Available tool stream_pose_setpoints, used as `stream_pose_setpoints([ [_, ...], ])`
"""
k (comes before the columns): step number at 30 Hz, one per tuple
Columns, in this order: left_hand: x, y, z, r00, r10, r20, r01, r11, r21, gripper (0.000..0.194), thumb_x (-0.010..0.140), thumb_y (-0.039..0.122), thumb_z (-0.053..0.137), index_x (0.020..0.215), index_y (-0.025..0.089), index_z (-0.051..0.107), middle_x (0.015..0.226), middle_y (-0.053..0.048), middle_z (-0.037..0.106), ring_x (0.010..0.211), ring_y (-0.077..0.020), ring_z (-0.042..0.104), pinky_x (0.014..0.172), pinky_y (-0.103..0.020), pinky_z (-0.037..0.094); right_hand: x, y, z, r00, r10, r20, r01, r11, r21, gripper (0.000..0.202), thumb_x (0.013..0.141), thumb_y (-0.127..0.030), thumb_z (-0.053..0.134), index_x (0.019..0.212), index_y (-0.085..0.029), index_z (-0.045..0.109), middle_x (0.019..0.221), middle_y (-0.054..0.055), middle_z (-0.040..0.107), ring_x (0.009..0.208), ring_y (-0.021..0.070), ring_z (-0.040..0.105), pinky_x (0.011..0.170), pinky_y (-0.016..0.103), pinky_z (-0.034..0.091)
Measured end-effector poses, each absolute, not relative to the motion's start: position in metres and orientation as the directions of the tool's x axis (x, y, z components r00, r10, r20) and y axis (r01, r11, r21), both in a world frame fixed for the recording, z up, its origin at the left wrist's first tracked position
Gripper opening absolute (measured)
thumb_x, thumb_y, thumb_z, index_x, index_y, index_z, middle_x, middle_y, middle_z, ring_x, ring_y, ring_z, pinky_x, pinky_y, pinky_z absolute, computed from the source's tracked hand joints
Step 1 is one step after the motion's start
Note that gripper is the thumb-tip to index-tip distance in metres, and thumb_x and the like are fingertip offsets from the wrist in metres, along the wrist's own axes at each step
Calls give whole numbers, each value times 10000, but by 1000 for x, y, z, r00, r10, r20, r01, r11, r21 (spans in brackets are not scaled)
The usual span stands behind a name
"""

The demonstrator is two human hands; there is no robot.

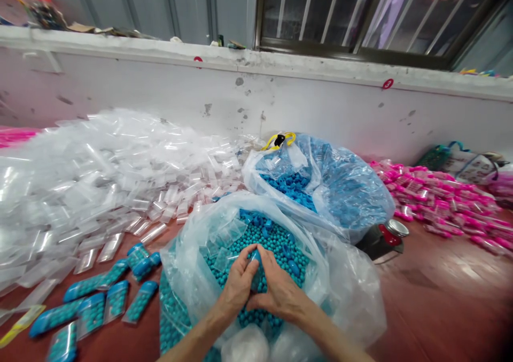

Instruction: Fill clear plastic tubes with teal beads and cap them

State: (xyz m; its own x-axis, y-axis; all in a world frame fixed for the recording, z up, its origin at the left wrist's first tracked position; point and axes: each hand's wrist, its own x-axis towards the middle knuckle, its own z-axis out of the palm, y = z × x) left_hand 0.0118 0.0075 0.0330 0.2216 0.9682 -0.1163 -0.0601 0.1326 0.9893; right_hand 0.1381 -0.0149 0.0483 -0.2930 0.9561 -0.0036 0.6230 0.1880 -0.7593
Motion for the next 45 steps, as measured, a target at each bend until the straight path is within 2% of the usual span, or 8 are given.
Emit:
stream_pose_setpoints([
  [7, 15, 2, 38, 216, 967, -134, -67, 151, 986, 254, 744, 340, 502, 912, 155, 549, 805, -21, 617, 772, -158, 560, 715, -262, 427, 118, -24, 39, -140, 963, 230, 640, 266, -721, 580, 622, -200, 563, 1168, -117, 385, 1005, 114, 519, 904, 237, 542, 764, 378, 469],
  [14, 15, 2, 33, 142, 988, -60, 223, 27, 974, 207, 743, 327, 447, 844, 172, 540, 683, -2, 592, 640, -156, 556, 638, -272, 434, 103, -31, 26, -61, 987, 151, 712, 149, -686, 655, 653, -269, 584, 1234, -77, 350, 1130, 182, 482, 1016, 276, 507, 836, 404, 432],
  [17, -3, 3, 47, 181, 983, 40, 418, -113, 901, 241, 774, 331, 400, 901, 187, 546, 744, -14, 620, 684, -166, 576, 682, -284, 441, 107, -30, 39, -214, 976, 46, 723, 190, -664, 764, 678, -297, 584, 1329, -91, 241, 1233, 181, 429, 1038, 267, 514, 806, 365, 453],
  [20, -43, 3, 66, 187, 981, 40, 652, -155, 743, 327, 802, 377, 369, 1045, 216, 517, 724, -4, 638, 675, -179, 594, 651, -278, 442, 131, -21, 54, -326, 945, -8, 753, 255, -607, 644, 753, -299, 533, 1333, -173, 285, 1228, 116, 486, 1012, 231, 546, 815, 335, 442],
  [25, -130, 7, 85, -73, 982, 176, 944, 11, 329, 340, 799, 390, 359, 1049, 235, 528, 796, -22, 667, 670, -216, 623, 597, -293, 443, 185, 3, 55, -41, 999, 12, 950, 42, -310, 285, 870, -262, 386, 1086, -162, 544, 1005, 110, 635, 938, 224, 583, 794, 327, 420],
  [32, -177, 12, 71, -146, 936, 319, 974, 193, -120, 420, 840, 352, 332, 1158, 129, 494, 897, -142, 639, 690, -259, 596, 583, -322, 426, 184, 18, 24, -41, 999, 27, 999, 42, -15, 112, 841, -224, 454, 883, -173, 544, 862, 78, 624, 828, 226, 579, 661, 300, 407],
  [36, -130, 7, 66, 60, 919, 390, 994, -19, -109, 346, 860, 278, 320, 1088, 152, 547, 906, -112, 612, 812, -233, 557, 712, -321, 419, 177, 19, 17, -62, 997, 43, 998, 62, 9, 113, 836, -177, 431, 833, -168, 544, 848, 77, 606, 861, 229, 543, 712, 312, 393],
  [45, -33, 14, 21, 303, 944, 134, 951, -308, 20, 180, 781, 244, 515, 952, 216, 564, 984, -70, 542, 924, -233, 491, 805, -348, 377, 163, 11, 37, -154, 987, 42, 979, 158, -126, 125, 848, -166, 420, 959, -174, 478, 873, 55, 593, 791, 172, 570, 648, 250, 399],
])
